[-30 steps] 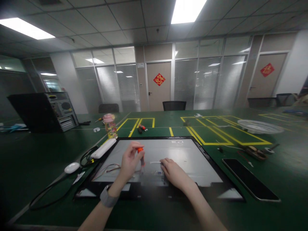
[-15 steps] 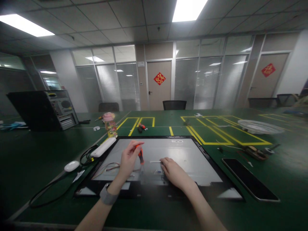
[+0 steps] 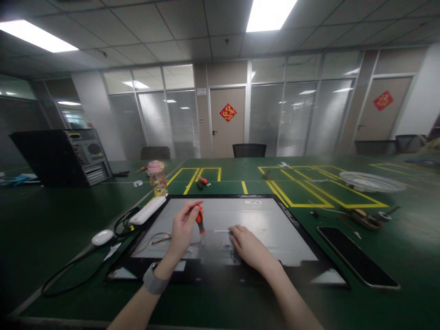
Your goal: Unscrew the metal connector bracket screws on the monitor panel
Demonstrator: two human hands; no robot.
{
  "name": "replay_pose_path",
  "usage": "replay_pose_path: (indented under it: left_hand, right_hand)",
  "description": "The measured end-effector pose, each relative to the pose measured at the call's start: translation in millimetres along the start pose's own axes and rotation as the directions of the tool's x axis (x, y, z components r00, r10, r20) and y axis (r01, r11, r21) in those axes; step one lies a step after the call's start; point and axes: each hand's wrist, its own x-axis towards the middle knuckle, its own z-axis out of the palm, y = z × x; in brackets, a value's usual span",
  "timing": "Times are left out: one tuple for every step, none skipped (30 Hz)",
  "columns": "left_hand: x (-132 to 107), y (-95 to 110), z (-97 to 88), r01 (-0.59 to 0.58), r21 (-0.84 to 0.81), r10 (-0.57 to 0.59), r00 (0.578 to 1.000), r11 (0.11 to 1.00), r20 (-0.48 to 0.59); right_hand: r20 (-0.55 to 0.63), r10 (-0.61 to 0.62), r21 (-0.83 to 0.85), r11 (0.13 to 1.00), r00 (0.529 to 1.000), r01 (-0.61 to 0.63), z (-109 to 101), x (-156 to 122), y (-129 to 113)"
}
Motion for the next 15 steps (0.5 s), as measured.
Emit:
replay_pose_path:
  left_hand:
    - [-0.1, 0.0, 0.6, 0.029, -0.034, -0.029, 1.000, 0.999, -0.002]
    - [-0.3, 0.1, 1.0, 0.053, -0.067, -0.054, 0.999, 0.996, -0.004]
    - [-0.4, 0.4, 1.4, 0.067, -0.090, -0.068, 0.998, 0.994, -0.004]
    - [-0.5, 0.6, 1.6, 0.065, -0.096, -0.066, 0.998, 0.993, -0.005]
    - [-0.6, 0.7, 1.8, 0.048, -0.084, -0.049, 0.999, 0.995, -0.006]
    - [-0.8, 0.6, 1.8, 0.022, -0.061, -0.023, 1.000, 0.998, -0.008]
    - [-0.9, 0.2, 1.9, -0.008, -0.032, 0.008, 1.000, 0.999, -0.007]
    - [-1.0, -0.5, 2.0, -0.037, 0.000, 0.037, 0.999, 0.999, -0.005]
    - [-1.2, -1.2, 2.2, -0.059, 0.029, 0.060, 0.998, 0.998, -0.003]
    - [-1.4, -2.0, 2.6, -0.073, 0.052, 0.073, 0.997, 0.996, -0.004]
    - [-1.6, -2.6, 3.0, -0.076, 0.066, 0.076, 0.997, 0.995, -0.006]
    - [-1.8, -2.9, 3.5, -0.070, 0.073, 0.071, 0.997, 0.995, -0.010]
    - [-2.1, -2.9, 4.1, -0.055, 0.068, 0.056, 0.998, 0.996, -0.015]
    - [-2.3, -2.5, 4.6, -0.033, 0.050, 0.034, 0.999, 0.998, -0.021]
    - [-2.5, -1.9, 5.0, -0.007, 0.018, 0.008, 1.000, 1.000, -0.029]
  right_hand:
    - [0.004, 0.003, -0.004, 1.000, 1.000, -0.003, -0.4, 0.0, -0.5]
    - [0.007, 0.005, -0.009, 1.000, 1.000, -0.005, -0.7, 0.0, -0.8]
    - [0.010, 0.005, -0.013, 1.000, 1.000, -0.005, -0.8, 0.1, -0.9]
    - [0.012, 0.004, -0.016, 1.000, 1.000, -0.004, -0.7, 0.2, -0.8]
    - [0.013, 0.002, -0.019, 1.000, 1.000, -0.002, -0.3, 0.4, -0.4]
    - [0.011, -0.001, -0.019, 1.000, 1.000, 0.002, 0.2, 0.5, 0.2]
    - [0.006, -0.006, -0.019, 1.000, 1.000, 0.006, 0.9, 0.7, 1.0]
    - [0.000, -0.011, -0.018, 1.000, 1.000, 0.011, 1.5, 1.0, 1.9]
    - [-0.005, -0.015, -0.017, 1.000, 1.000, 0.015, 2.1, 1.1, 2.7]
    - [-0.009, -0.017, -0.014, 1.000, 1.000, 0.017, 2.6, 1.3, 3.3]
    - [-0.010, -0.016, -0.010, 1.000, 1.000, 0.016, 2.9, 1.4, 3.7]
    - [-0.010, -0.015, -0.006, 1.000, 1.000, 0.015, 3.0, 1.4, 3.8]
    - [-0.008, -0.012, -0.003, 1.000, 1.000, 0.012, 2.8, 1.3, 3.7]
    - [-0.004, -0.008, -0.001, 1.000, 1.000, 0.008, 2.6, 1.2, 3.4]
    - [-0.001, -0.005, -0.002, 1.000, 1.000, 0.005, 2.3, 1.1, 3.0]
